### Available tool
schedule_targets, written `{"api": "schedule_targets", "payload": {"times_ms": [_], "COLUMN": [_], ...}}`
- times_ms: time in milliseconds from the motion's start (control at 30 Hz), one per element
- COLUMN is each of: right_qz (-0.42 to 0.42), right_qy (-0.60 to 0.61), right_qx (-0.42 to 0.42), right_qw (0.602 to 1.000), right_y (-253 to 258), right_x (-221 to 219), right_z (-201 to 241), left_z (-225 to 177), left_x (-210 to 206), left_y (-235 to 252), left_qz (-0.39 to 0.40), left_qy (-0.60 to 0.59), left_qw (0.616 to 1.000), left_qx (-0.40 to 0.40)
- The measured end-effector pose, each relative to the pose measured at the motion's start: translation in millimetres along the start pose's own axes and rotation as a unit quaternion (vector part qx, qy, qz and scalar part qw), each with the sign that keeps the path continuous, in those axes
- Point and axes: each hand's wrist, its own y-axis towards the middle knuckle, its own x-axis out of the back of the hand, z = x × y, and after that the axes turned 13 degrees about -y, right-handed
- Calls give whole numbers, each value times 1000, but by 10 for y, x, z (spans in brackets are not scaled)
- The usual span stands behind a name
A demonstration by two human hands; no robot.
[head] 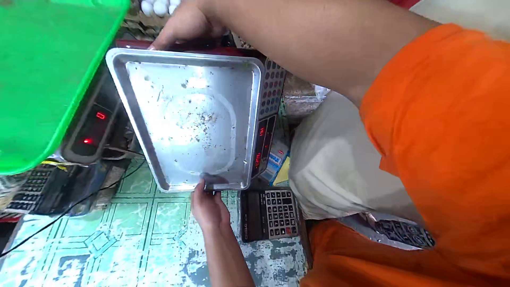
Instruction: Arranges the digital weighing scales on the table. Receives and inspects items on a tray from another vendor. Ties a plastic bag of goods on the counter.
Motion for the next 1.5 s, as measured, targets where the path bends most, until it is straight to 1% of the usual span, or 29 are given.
{"api": "schedule_targets", "payload": {"times_ms": [67, 167, 233, 300, 500, 533, 633, 667, 733, 900, 967, 1067, 1100, 1200, 1233, 1300, 1400, 1500], "right_qz": [13, 25, 49, 63, 109, 106, 120, 107, 73, 98, 99, 116, 125, 151, 155, 158, 152, 169], "right_qy": [7, 40, 89, 145, 189, 196, 228, 235, 206, 119, 103, 110, 122, 170, 176, 187, 182, 183], "right_qx": [3, 19, 51, 63, -7, -12, 7, 5, -29, -59, -59, -49, -32, 64, 79, 68, 17, 23], "right_qw": [1000, 999, 994, 985, 976, 975, 966, 966, 975, 986, 988, 986, 984, 972, 969, 967, 971, 968], "right_y": [-61, -197, -192, -184, -236, -244, -184, -159, -145, -111, -98, -51, -20, -32, -51, -74, -75, -66], "right_x": [-39, -33, 21, 38, -21, -21, 29, 4, -35, -53, -43, -63, -75, -140, -158, -182, -164, -127], "right_z": [69, 35, -93, -245, -402, -424, -546, -579, -571, -610, -575, -583, -604, -616, -612, -616, -579, -586], "left_z": [34, 44, 69, 112, 245, 256, 279, 289, 295, 287, 272, 274, 281, 286, 285, 284, 285, 283], "left_x": [33, 49, 56, 57, 67, 75, 147, 168, 179, 193, 183, 211, 240, 276, 278, 273, 243, 214], "left_y": [35, 68, 82, 88, 97, 105, 125, 125, 130, 131, 121, 125, 130, 131, 125, 108, 100, 86], "left_qz": [-12, -16, -21, -21, 9, 14, 33, 36, 40, 46, 42, 39, 44, 51, 53, 49, 40, 35], "left_qy": [27, 50, 47, 41, 9, 3, -10, -12, -13, -13, -16, -25, -32, -56, -57, -51, -40, -34], "left_qw": [1000, 999, 999, 999, 999, 999, 999, 998, 998, 998, 998, 998, 998, 997, 997, 997, 998, 998], "left_qx": [-5, -3, -3, -8, -33, -35, -41, -41, -43, -36, -33, -31, -29, -26, -24, -21, -23, -24]}}
